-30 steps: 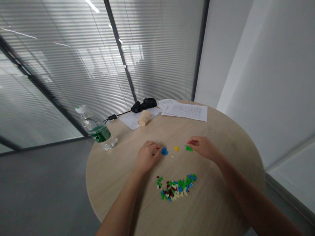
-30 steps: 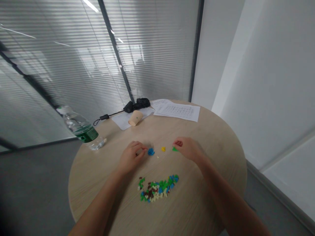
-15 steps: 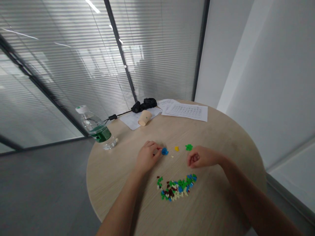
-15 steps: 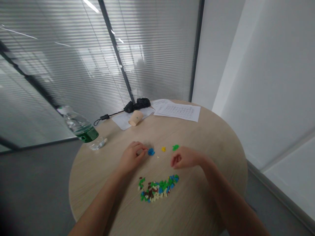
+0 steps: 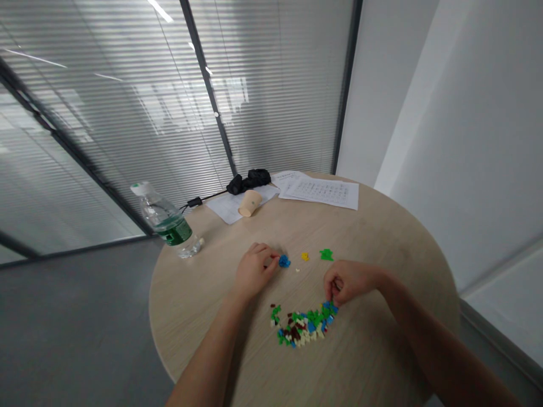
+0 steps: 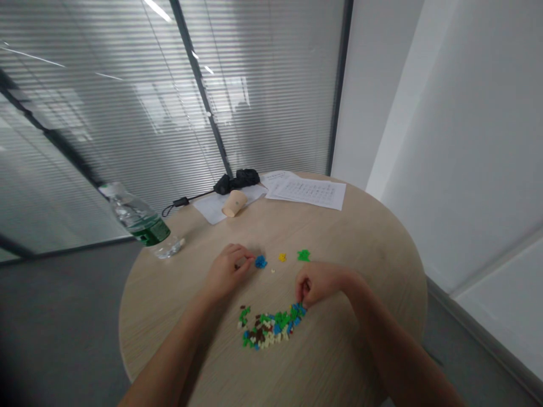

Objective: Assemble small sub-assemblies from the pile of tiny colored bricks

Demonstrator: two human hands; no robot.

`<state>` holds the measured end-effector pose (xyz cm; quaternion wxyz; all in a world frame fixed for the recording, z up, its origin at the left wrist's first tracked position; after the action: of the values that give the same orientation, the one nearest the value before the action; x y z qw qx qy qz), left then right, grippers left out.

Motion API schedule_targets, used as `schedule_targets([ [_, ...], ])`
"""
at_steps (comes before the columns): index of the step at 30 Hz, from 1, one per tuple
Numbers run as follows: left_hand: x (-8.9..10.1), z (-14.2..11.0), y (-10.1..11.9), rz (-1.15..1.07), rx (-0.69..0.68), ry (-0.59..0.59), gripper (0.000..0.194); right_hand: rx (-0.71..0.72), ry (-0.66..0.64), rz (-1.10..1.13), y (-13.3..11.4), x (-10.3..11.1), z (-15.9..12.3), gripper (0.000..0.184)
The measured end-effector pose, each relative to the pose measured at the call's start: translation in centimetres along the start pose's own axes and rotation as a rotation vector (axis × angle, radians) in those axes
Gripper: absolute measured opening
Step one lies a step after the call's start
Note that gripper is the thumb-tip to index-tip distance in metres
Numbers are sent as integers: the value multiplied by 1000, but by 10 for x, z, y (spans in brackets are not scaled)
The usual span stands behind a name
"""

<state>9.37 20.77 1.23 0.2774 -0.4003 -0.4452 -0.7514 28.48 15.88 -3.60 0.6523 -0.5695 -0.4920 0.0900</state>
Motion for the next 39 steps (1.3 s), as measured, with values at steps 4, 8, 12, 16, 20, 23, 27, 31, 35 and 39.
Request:
schedule_targets([
  [4,0,0,0,6,9,-18,18,-26,-29,-11,4,-1,2,18],
  [8,0,0,1,-7,12,-24,17,-28,-30,-12,2,1,3,18],
  [12,0,0,0,-6,13,-28,17,-12,-18,-6,-1,1,2,18],
  [16,-1,0,-1,-12,14,-30,18,-36,-8,3,3,-1,3,19],
  [20,-1,0,-1,-12,17,-32,18,-85,-52,70,8,-7,5,19],
  [23,0,0,0,-15,17,-29,18,-71,-55,81,8,-6,5,18],
  [27,0,0,0,-12,13,-27,18,-30,-45,74,4,-3,3,17],
  [31,1,0,1,-14,10,-25,17,-11,-5,14,0,3,0,12],
  [35,0,0,0,-13,15,-35,17,-25,40,-1,-1,5,-1,11],
  [39,0,0,0,-11,9,-33,18,-30,49,56,-1,3,-1,12],
])
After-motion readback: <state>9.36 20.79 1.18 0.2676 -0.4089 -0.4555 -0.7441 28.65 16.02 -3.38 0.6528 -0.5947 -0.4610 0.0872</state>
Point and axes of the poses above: each hand's wrist, its own z-axis towards the middle knuckle, its own x-axis out of the back of the hand, y = z × x, the point moved 6 cm from there along z, towards the middle knuckle, and after that the axes turned 14 degrees about x, right-handed, at the moved point
